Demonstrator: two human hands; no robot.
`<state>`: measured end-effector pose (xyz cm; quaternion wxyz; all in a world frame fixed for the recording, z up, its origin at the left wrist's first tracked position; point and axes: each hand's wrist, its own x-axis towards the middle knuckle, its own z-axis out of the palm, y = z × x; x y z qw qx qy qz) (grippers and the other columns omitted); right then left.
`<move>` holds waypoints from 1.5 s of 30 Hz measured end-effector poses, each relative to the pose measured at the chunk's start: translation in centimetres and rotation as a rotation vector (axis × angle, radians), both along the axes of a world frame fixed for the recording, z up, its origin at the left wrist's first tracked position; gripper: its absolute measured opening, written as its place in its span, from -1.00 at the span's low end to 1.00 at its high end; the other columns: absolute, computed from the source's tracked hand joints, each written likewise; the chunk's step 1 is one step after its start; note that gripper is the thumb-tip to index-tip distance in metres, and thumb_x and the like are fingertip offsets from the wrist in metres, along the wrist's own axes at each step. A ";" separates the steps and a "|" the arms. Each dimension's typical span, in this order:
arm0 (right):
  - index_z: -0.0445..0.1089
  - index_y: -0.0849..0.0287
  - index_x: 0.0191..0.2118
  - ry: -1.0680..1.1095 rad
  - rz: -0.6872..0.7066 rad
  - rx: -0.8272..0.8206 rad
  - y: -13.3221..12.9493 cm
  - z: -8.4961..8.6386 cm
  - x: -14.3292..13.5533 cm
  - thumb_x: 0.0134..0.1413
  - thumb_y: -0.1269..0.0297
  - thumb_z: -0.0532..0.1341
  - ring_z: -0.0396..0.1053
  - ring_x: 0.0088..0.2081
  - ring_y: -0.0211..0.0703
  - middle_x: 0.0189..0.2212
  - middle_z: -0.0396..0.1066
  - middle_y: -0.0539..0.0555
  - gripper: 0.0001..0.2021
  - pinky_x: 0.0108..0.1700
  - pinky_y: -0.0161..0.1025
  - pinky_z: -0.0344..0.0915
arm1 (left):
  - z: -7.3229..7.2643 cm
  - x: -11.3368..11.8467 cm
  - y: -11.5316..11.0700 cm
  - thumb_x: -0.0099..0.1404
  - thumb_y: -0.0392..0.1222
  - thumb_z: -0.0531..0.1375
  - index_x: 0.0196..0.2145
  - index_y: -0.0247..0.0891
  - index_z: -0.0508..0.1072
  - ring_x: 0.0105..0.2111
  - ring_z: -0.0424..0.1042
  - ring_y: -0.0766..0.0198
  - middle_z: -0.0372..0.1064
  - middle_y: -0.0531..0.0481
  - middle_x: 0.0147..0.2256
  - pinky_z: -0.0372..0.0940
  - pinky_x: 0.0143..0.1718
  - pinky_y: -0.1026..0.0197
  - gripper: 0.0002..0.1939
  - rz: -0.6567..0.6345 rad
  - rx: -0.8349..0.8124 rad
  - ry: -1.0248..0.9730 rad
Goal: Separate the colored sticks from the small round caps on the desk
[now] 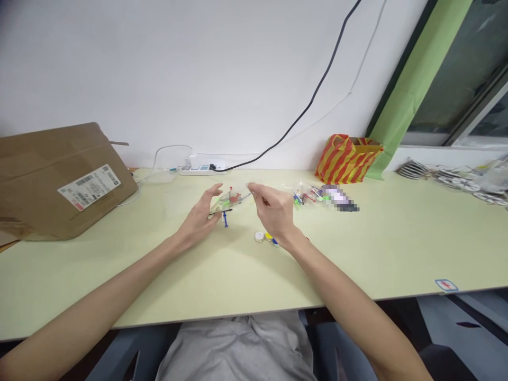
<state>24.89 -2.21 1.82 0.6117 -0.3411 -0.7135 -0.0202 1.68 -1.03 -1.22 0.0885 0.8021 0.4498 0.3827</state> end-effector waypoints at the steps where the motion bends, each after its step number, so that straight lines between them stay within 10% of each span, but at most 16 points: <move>1: 0.54 0.09 -0.17 0.039 0.032 -0.045 -0.2 0.2 -0.1 0.35 0.22 0.15 0.32 -0.50 -0.22 -0.53 0.39 0.00 -0.80 -0.38 -0.23 0.26 | 0.1 0.0 -0.1 0.23 -0.39 0.09 0.40 -0.09 -0.02 0.26 0.22 -0.04 0.20 -0.20 0.26 0.18 0.24 -0.13 -0.19 -0.025 -0.011 -0.009; 8: 0.41 0.08 -0.20 0.337 0.518 -0.389 -0.2 1.3 -0.7 0.25 -0.01 0.24 0.49 -0.10 -0.06 -0.17 0.54 0.12 -0.74 -0.15 -0.15 0.45 | 0.0 0.0 0.6 0.19 -0.28 0.17 0.39 -0.07 0.05 0.29 0.20 -0.08 0.21 -0.17 0.29 0.11 0.28 -0.19 -0.17 -0.378 -0.239 -0.309; 14: 0.38 0.06 -0.21 0.542 0.836 -0.687 0.8 -0.1 -1.4 0.06 0.01 0.37 0.49 -0.07 -0.01 -0.07 0.54 0.13 -0.70 -0.18 -0.12 0.47 | 1.1 0.2 0.3 0.37 0.28 0.09 0.28 -0.16 0.24 -0.07 0.52 -0.05 0.50 -0.25 -0.02 0.34 -0.01 -0.11 -0.32 -0.620 -0.749 -0.704; 24: 0.45 0.11 -0.21 0.525 0.576 -0.699 2.3 -1.1 0.0 0.11 0.15 0.20 0.46 -0.19 -0.17 -0.09 0.48 0.09 -0.81 -0.25 -0.27 0.37 | 0.4 1.1 -0.5 0.25 0.09 0.33 -0.26 -0.27 0.46 -0.38 0.52 0.18 0.55 -0.11 -0.35 0.38 -0.31 0.15 -0.65 -0.382 -0.681 -0.550; 29: 0.41 0.09 0.03 0.392 0.558 -0.796 2.4 -1.0 0.4 0.11 0.00 0.28 0.45 -0.24 -0.18 -0.14 0.50 0.12 -0.58 -0.26 -0.24 0.38 | 0.3 0.9 -0.4 0.25 0.14 0.32 -0.18 -0.25 0.49 -0.23 0.59 0.07 0.59 -0.21 -0.16 0.42 -0.23 0.09 -0.60 -0.328 -0.639 -0.620; 39: 0.54 0.22 -0.26 0.179 0.522 -0.779 1.5 -0.8 -0.7 0.05 -0.01 0.35 0.39 -0.39 -0.21 -0.44 0.49 0.07 -0.65 -0.36 -0.26 0.31 | 0.4 0.4 0.0 0.34 0.24 0.19 -0.09 -0.32 0.60 -0.11 0.57 -0.02 0.55 -0.30 -0.04 0.43 -0.19 0.08 -0.46 -0.295 -0.579 -0.707; 45: 0.53 0.21 -0.17 0.127 0.579 -0.750 1.6 -1.3 -0.7 0.09 0.04 0.32 0.27 -0.51 -0.28 -0.57 0.35 -0.05 -0.67 -0.41 -0.27 0.28 | 0.8 -0.1 0.2 0.29 0.13 0.29 -0.04 -0.31 0.53 -0.32 0.57 0.13 0.60 -0.22 -0.25 0.42 -0.27 0.12 -0.53 -0.234 -0.465 -0.733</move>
